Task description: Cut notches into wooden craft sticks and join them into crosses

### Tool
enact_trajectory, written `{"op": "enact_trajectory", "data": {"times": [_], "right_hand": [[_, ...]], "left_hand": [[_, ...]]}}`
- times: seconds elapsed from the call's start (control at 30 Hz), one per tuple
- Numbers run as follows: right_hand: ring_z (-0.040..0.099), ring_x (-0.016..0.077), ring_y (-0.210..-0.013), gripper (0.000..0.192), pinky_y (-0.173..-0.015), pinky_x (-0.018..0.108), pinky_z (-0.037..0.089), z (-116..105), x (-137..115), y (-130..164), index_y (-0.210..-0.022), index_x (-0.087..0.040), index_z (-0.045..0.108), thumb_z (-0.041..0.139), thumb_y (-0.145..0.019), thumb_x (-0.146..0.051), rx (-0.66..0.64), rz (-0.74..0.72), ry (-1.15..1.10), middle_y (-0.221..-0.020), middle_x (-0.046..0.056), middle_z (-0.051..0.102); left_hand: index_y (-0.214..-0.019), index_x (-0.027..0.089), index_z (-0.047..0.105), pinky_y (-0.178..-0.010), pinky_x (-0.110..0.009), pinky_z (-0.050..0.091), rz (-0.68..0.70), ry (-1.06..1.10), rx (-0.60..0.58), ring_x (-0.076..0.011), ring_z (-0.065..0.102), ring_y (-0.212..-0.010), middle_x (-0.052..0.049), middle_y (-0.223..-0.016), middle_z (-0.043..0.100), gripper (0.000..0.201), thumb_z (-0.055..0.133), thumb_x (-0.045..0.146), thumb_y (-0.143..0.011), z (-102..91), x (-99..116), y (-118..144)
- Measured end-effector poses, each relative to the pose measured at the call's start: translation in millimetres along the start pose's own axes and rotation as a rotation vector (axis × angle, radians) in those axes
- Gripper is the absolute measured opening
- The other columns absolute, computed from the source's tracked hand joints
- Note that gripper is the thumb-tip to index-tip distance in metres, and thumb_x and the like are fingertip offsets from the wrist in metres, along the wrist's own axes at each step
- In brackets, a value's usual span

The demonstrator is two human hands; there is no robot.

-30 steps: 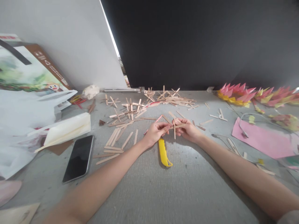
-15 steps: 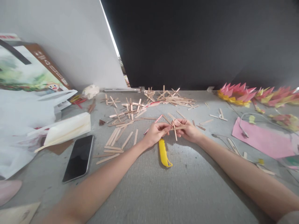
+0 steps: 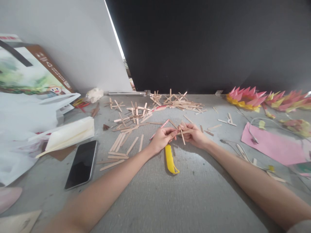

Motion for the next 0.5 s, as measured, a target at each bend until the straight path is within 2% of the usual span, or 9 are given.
{"op": "enact_trajectory", "data": {"times": [0.1,0.17,0.27,0.37,0.5], "right_hand": [[0.013,0.0064,-0.048,0.033,-0.043,0.021,0.015,-2.5,-0.9,-0.8,-0.091,-0.017,0.064,0.080,-0.090,-0.046,0.028,-0.026,-0.021,-0.056,-0.011,0.027],[0.013,0.0066,-0.048,0.034,-0.043,0.022,0.014,-4.3,-3.7,-1.5,-0.095,-0.017,0.067,0.081,-0.089,-0.047,0.081,-0.090,-0.033,-0.057,-0.012,0.025],[0.018,0.0076,-0.048,0.041,-0.044,0.023,0.020,-8.1,-8.7,0.6,-0.082,-0.018,0.068,0.079,-0.090,-0.056,0.209,-0.231,0.003,-0.055,-0.010,0.023],[0.026,0.0096,-0.050,0.048,-0.048,0.026,0.027,-7.8,-13.3,10.3,-0.069,-0.019,0.066,0.077,-0.089,-0.061,0.338,-0.364,0.195,-0.053,-0.007,0.030],[0.029,0.0120,-0.052,0.033,-0.051,0.029,0.025,4.7,-18.1,30.8,-0.071,-0.021,0.072,0.085,-0.084,-0.049,0.494,-0.534,0.580,-0.054,-0.004,0.039]], "left_hand": [[-0.094,0.013,0.077,-0.053,-0.023,0.035,0.006,0.030,0.022,-0.0085,0.048,-0.055,-0.002,-0.070,0.066,0.047,0.080,0.058,-0.084,-0.4,-0.4,-0.2],[-0.095,0.013,0.076,-0.052,-0.023,0.035,0.029,0.066,0.085,-0.0079,0.047,-0.053,-0.001,-0.070,0.065,0.047,0.080,0.058,-0.084,-2.8,1.4,-0.1],[-0.095,0.014,0.073,-0.050,-0.023,0.035,0.089,0.118,0.227,-0.0071,0.046,-0.051,0.001,-0.070,0.062,0.046,0.079,0.059,-0.085,-7.9,6.1,1.3],[-0.096,0.016,0.069,-0.049,-0.022,0.036,0.129,0.137,0.351,-0.0072,0.048,-0.051,0.002,-0.071,0.060,0.047,0.078,0.061,-0.085,-10.7,10.1,4.3],[-0.098,0.017,0.066,-0.049,-0.022,0.038,0.157,0.109,0.384,-0.0071,0.048,-0.051,0.003,-0.073,0.057,0.051,0.074,0.066,-0.086,-7.7,14.6,7.8]]}}
Point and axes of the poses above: each hand's wrist, its own y-axis away from the middle knuckle, its own z-axis out of the palm, x = y × z, the point moved 5 cm from there along -y, towards the middle knuckle
